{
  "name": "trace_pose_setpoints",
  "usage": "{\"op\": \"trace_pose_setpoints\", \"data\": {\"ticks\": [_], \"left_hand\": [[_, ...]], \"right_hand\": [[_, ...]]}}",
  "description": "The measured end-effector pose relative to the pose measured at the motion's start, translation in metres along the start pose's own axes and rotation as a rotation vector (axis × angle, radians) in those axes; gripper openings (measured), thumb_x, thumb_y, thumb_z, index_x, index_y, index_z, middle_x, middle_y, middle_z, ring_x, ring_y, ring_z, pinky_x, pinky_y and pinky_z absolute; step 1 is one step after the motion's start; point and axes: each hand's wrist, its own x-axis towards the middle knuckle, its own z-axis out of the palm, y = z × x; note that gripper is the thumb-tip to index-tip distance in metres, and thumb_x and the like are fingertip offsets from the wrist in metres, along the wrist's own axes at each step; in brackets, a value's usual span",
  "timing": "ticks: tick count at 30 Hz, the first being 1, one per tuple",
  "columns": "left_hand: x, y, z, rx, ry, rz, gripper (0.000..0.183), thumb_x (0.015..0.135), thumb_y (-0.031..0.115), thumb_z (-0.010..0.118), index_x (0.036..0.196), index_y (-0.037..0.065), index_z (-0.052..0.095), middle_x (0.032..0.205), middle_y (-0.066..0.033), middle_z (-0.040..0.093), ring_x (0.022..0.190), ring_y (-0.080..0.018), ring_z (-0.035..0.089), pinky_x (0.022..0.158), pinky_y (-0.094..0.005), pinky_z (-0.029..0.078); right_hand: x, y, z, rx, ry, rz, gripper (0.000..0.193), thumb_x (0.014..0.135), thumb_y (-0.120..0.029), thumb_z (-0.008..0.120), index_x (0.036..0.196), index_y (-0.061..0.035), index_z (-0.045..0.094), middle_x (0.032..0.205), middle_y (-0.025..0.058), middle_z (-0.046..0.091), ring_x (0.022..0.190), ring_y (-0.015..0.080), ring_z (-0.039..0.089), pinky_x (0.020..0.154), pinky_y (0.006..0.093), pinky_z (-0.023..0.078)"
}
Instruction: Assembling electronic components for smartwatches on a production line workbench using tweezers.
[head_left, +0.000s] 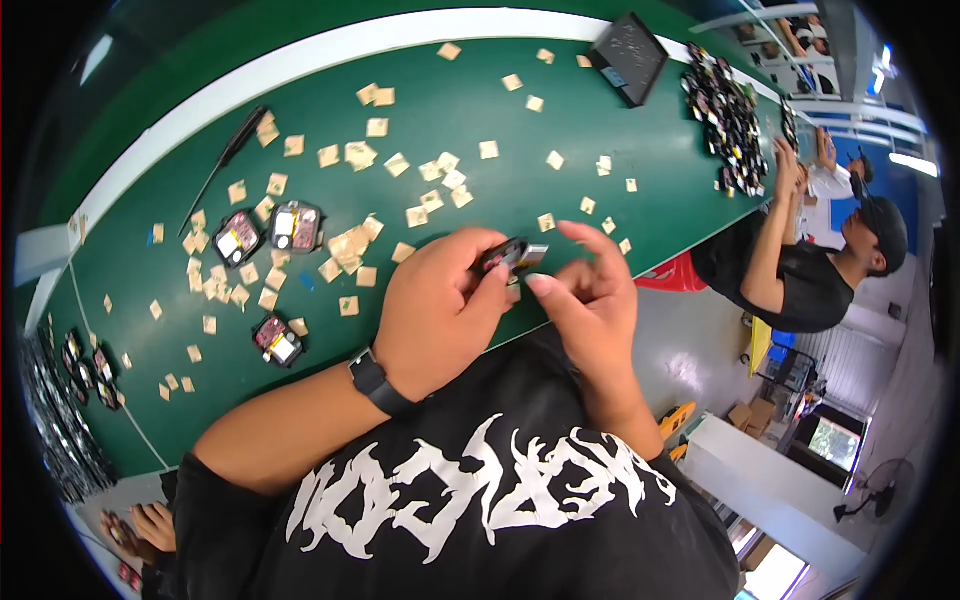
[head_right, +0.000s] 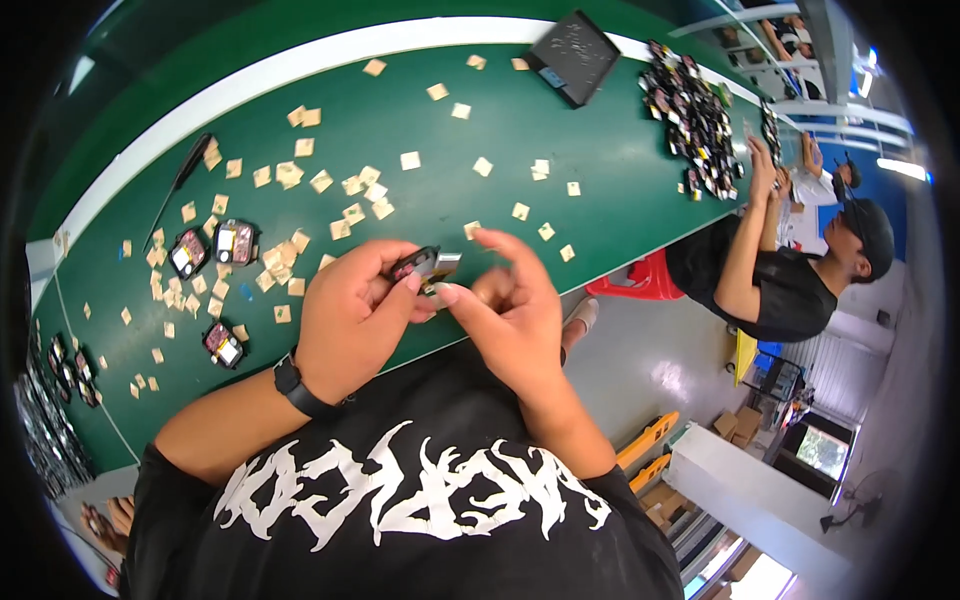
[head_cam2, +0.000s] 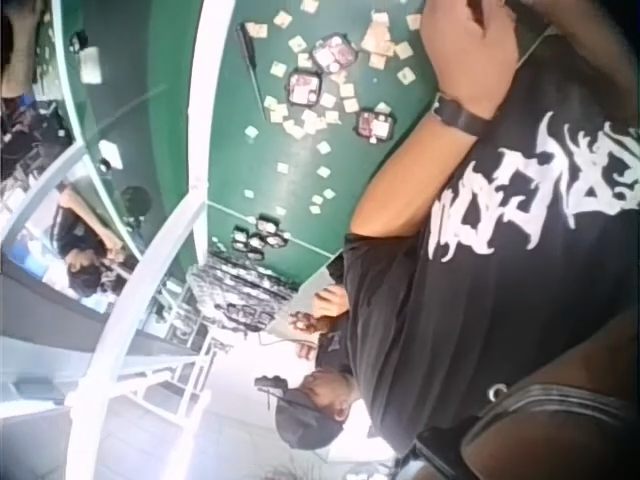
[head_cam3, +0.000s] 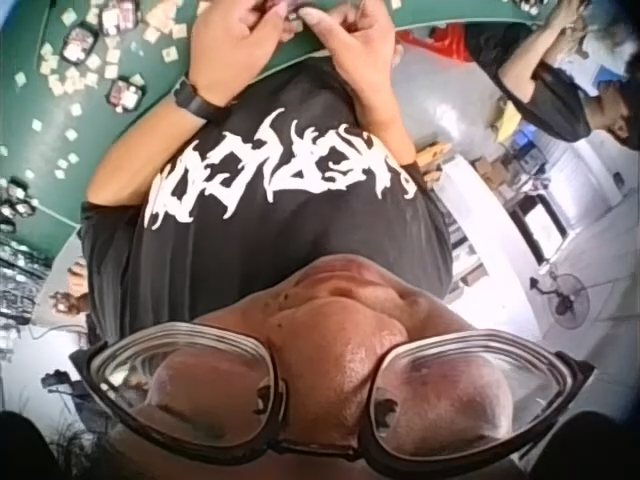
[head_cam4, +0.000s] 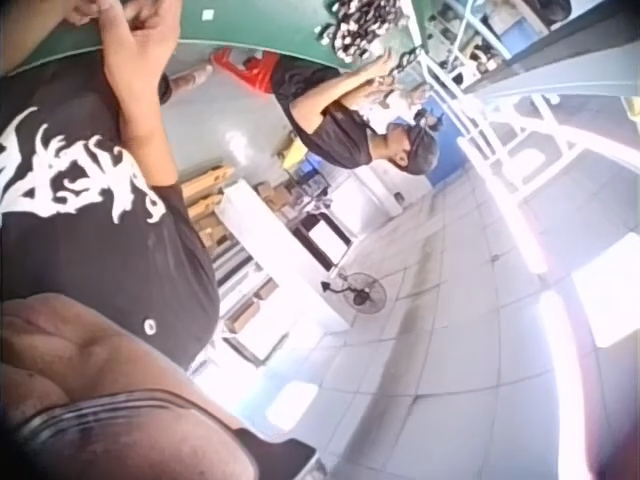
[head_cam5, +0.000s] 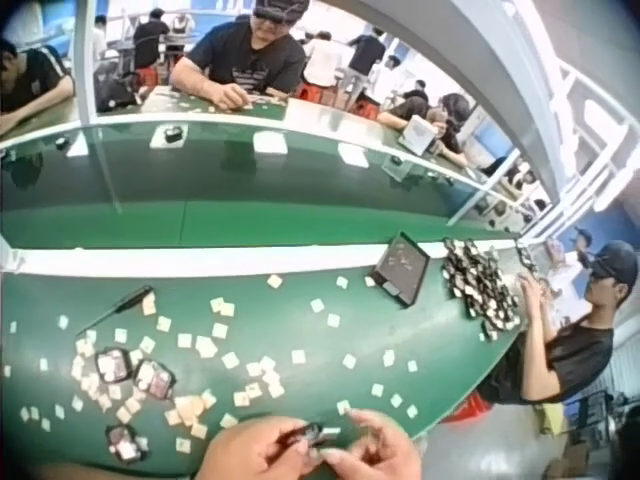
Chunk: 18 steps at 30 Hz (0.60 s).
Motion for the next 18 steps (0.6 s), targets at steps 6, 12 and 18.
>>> {"op": "trace_pose_setpoints", "data": {"ticks": [6,12,18], "left_hand": [[0.001,-0.003,0.004,0.05,0.024,-0.069,0.015,0.098,-0.006,0.054,0.112,-0.008,0.056,0.099,-0.0131,0.069,0.08,-0.0156,0.071,0.072,-0.0267,0.06],[0.0,-0.003,0.008,-0.008,0.06,-0.033,0.012,0.097,-0.003,0.056,0.108,-0.007,0.057,0.094,-0.012,0.069,0.079,-0.0159,0.073,0.069,-0.0269,0.059],[0.0,-0.005,0.007,0.009,0.027,-0.019,0.013,0.098,-0.003,0.053,0.111,-0.007,0.055,0.096,-0.0121,0.069,0.08,-0.0151,0.072,0.071,-0.0265,0.059]], "right_hand": [[0.01,0.003,0.002,-0.168,-0.066,-0.137,0.01,0.09,-0.004,0.073,0.095,0.0025,0.068,0.068,-0.0005,0.06,0.057,0.0027,0.045,0.051,0.0226,0.037],[0.001,-0.006,-0.002,-0.206,-0.094,-0.033,0.01,0.092,-0.006,0.07,0.098,0.0015,0.066,0.065,-0.001,0.057,0.057,0.0027,0.044,0.052,0.0222,0.038],[0.003,0.008,0.003,-0.108,-0.063,-0.061,0.011,0.091,-0.007,0.072,0.096,0.002,0.068,0.07,0.0027,0.061,0.058,0.005,0.047,0.053,0.0241,0.04]]}}
